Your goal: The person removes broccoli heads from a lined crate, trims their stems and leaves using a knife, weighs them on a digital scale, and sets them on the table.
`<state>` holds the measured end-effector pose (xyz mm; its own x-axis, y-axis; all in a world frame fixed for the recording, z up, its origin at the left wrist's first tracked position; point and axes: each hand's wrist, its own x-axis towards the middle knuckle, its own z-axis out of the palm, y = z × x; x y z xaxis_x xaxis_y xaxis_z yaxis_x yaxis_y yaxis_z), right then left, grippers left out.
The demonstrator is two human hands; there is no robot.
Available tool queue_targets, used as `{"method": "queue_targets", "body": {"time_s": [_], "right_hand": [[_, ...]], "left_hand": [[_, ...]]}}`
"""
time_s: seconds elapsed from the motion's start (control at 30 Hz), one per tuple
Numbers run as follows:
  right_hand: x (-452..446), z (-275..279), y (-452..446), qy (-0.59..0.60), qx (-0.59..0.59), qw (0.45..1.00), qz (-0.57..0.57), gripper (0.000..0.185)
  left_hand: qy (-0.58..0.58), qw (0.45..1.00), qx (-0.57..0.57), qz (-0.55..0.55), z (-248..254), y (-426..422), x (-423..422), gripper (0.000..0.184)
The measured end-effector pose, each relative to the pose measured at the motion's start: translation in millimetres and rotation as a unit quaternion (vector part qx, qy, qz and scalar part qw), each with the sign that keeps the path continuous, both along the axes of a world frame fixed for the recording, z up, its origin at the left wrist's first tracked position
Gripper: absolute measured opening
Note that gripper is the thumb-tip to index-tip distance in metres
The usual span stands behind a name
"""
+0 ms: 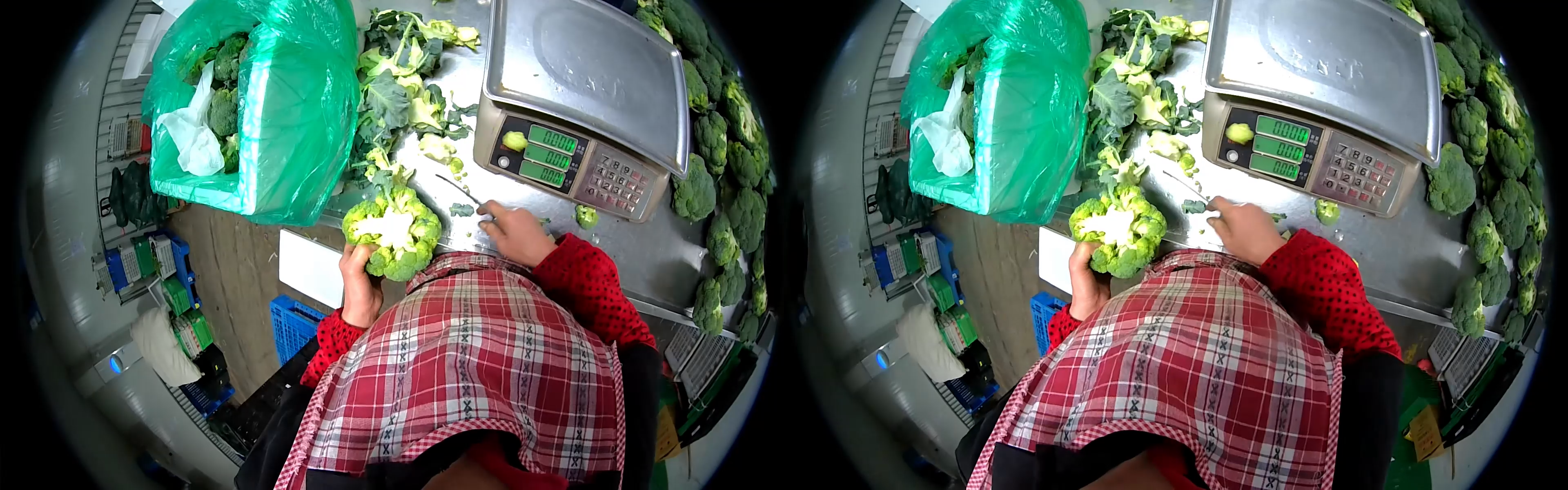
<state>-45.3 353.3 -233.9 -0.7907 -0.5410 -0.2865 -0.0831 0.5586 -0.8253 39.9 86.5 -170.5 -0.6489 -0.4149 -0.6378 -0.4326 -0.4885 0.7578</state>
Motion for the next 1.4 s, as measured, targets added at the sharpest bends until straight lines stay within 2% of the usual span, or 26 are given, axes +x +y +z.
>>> {"method": "queue_targets", "body": {"time_s": [0.13, 0.2, 0.27, 0.33, 0.4, 0.53, 0.6, 0.63, 0.67, 0.7, 0.73, 0.77, 0.8, 0.87, 0.93, 0.97, 1.03, 1.07, 1.1, 1.13, 1.17, 1.2, 1.23, 1.3, 1.33, 1.4], "right_hand": [[5.8, 3.4, -5.3, 0.117, 0.018, 0.993, -0.007, 0.026], [9.6, 12.8, -4.4, 0.100, -0.020, 0.995, -0.011, 0.026], [5.3, 28.4, -2.9, 0.083, -0.053, 0.995, -0.024, 0.026], [-0.5, 47.0, -2.5, 0.036, -0.128, 0.986, -0.100, 0.028], [-0.5, 45.2, 2.8, 0.062, -0.134, 0.982, -0.121, 0.030], [-9.1, 65.8, 15.4, 0.012, -0.141, 0.964, -0.225, 0.032], [-29.3, 80.6, 8.3, 0.085, -0.212, 0.936, -0.269, 0.034], [-39.5, 92.0, 6.4, 0.064, -0.203, 0.943, -0.258, 0.033], [-49.2, 101.7, 3.7, 0.042, -0.195, 0.948, -0.247, 0.032], [-57.3, 103.4, -0.4, 0.115, -0.181, 0.946, -0.241, 0.028], [-61.0, 99.7, -4.1, 0.119, -0.239, 0.923, -0.276, 0.024], [-59.9, 89.4, -2.7, 0.154, -0.254, 0.913, -0.280, 0.022], [-54.0, 81.1, -3.4, 0.188, -0.269, 0.901, -0.283, 0.021], [-18.0, 80.4, -9.7, 0.087, -0.282, 0.934, -0.200, 0.021], [9.3, 74.0, -6.8, 0.041, -0.318, 0.947, 0.004, 0.020], [15.1, 69.6, -2.3, 0.007, -0.303, 0.950, -0.073, 0.020], [17.4, 60.9, 12.8, -0.073, -0.248, 0.939, -0.224, 0.021], [13.1, 56.9, 22.9, -0.044, -0.258, 0.940, -0.221, 0.020], [15.2, 57.5, 26.5, -0.039, -0.237, 0.935, -0.261, 0.022], [18.8, 58.3, 28.4, -0.033, -0.215, 0.928, -0.301, 0.025], [21.3, 54.9, 29.2, -0.075, -0.200, 0.913, -0.348, 0.034], [22.5, 53.7, 26.6, -0.056, -0.213, 0.899, -0.380, 0.040], [23.8, 55.2, 27.0, -0.105, -0.236, 0.880, -0.397, 0.040], [29.9, 56.9, 32.5, -0.153, -0.257, 0.859, -0.417, 0.041], [34.6, 56.8, 36.1, -0.124, -0.248, 0.857, -0.434, 0.035], [47.2, 56.9, 48.8, -0.095, -0.238, 0.854, -0.453, 0.030]], "left_hand": [[-0.025, 1.000, -0.011, -0.009, 11.2, 3.1, -11.6, 0.050], [0.030, 0.997, -0.063, -0.044, 15.1, 7.2, -17.4, 0.055], [0.049, 0.996, -0.061, -0.043, 24.4, 10.5, -23.0, 0.059], [0.103, 0.986, -0.090, -0.098, 25.6, 10.3, -30.3, 0.059], [0.121, 0.982, -0.099, -0.106, 26.7, 12.5, -40.9, 0.062], [0.207, 0.926, -0.197, -0.246, 47.5, 17.2, -89.1, 0.057], [0.212, 0.910, -0.204, -0.293, 62.1, 33.9, -105.9, 0.058], [0.232, 0.902, -0.201, -0.305, 62.6, 43.3, -108.7, 0.060], [0.244, 0.872, -0.260, -0.337, 55.8, 46.5, -108.8, 0.060], [0.251, 0.842, -0.319, -0.354, 49.4, 47.7, -106.8, 0.061], [0.259, 0.809, -0.380, -0.367, 46.8, 48.7, -104.5, 0.061], [0.219, 0.866, -0.307, -0.329, 56.6, 56.8, -101.7, 0.058], [0.236, 0.885, -0.271, -0.298, 51.5, 54.9, -101.9, 0.052], [0.164, 0.967, -0.078, -0.179, 38.0, 45.7, -108.2, 0.048], [0.141, 0.989, -0.005, -0.042, 22.9, 36.0, -122.6, 0.048], [0.167, 0.985, -0.044, -0.025, 34.4, 38.9, -132.3, 0.048], [0.283, 0.928, -0.208, -0.124, 68.0, 43.1, -152.4, 0.043], [0.310, 0.895, -0.280, -0.154, 70.1, 41.2, -163.3, 0.048], [0.356, 0.828, -0.398, -0.171, 76.0, 50.1, -175.0, 0.051], [0.414, 0.769, -0.458, -0.163, 69.2, 61.3, -192.0, 0.055], [0.470, 0.633, -0.583, -0.195, 79.7, 76.8, -208.7, 0.063], [0.492, 0.587, -0.601, -0.229, 67.9, 91.2, -222.7, 0.071], [0.528, 0.479, -0.656, -0.247, 55.7, 104.1, -239.5, 0.076], [0.511, 0.427, -0.657, -0.354, 41.0, 136.2, -250.6, 0.069], [0.521, 0.356, -0.685, -0.365, 37.3, 153.1, -255.7, 0.069], [0.530, 0.365, -0.667, -0.375, 33.6, 166.2, -249.3, 0.071]]}}
